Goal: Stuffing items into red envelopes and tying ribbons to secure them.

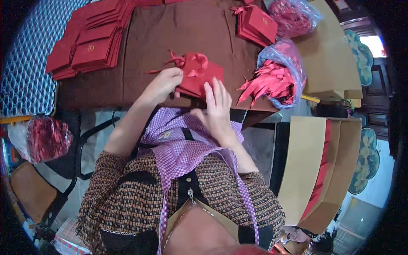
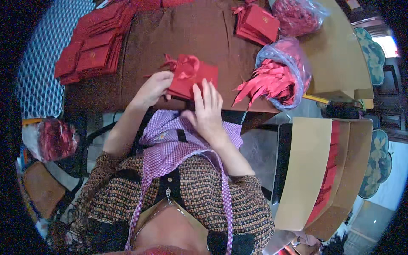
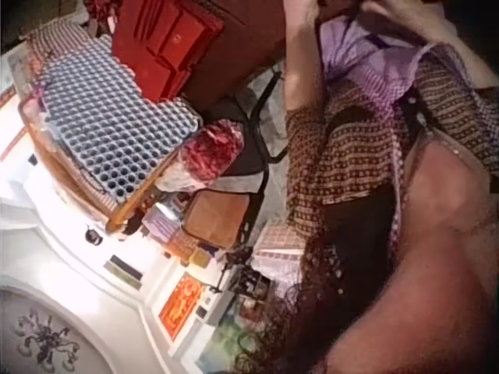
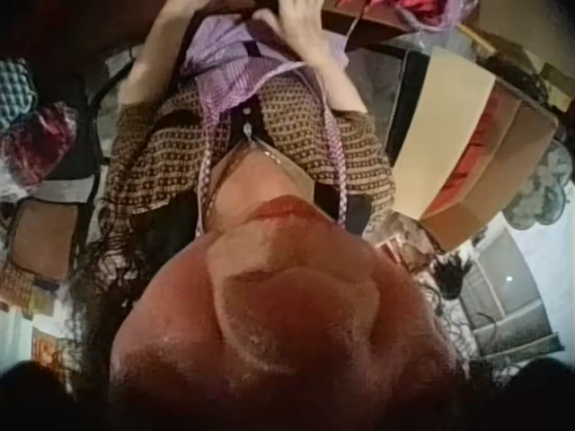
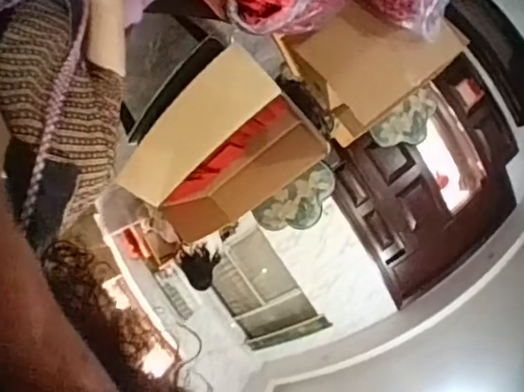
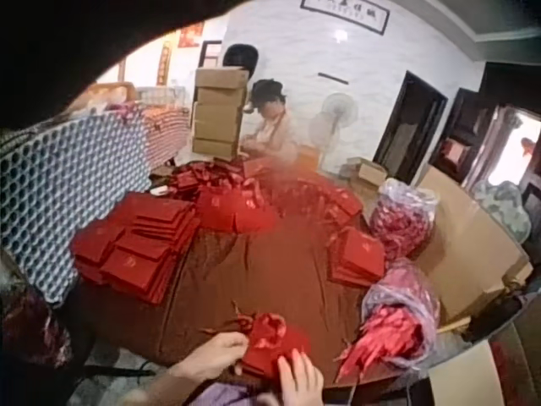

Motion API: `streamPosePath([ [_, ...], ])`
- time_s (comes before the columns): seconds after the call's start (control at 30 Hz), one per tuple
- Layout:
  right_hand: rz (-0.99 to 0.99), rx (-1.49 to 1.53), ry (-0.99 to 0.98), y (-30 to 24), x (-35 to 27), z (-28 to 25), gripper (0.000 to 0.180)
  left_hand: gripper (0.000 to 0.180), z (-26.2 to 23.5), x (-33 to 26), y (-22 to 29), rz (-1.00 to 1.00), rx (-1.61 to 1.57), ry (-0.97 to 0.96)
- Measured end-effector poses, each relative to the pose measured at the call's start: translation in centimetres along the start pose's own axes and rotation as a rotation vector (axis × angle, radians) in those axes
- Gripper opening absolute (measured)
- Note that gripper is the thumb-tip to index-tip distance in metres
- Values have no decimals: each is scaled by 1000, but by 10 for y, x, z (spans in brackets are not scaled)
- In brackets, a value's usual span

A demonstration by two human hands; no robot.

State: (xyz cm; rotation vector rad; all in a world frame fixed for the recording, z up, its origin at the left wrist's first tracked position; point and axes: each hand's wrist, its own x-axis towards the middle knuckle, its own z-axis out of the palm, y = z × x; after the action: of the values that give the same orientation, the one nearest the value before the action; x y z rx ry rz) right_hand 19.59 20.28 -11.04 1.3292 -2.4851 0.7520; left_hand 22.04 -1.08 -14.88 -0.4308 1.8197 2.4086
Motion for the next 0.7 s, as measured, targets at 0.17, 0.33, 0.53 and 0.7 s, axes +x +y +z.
streamPosePath([
  [0.17,-27,-191,94,29,6,31,53,18,21,-3,9,81,141,-21],
  [0.33,-67,-241,94,37,6,36,47,17,25,-8,9,100,378,196],
  [0.53,64,-297,99,55,3,29,48,15,-7,-13,-11,602,740,599],
  [0.7,55,-262,127,49,9,17,48,18,-8,-36,-6,27,326,405],
])
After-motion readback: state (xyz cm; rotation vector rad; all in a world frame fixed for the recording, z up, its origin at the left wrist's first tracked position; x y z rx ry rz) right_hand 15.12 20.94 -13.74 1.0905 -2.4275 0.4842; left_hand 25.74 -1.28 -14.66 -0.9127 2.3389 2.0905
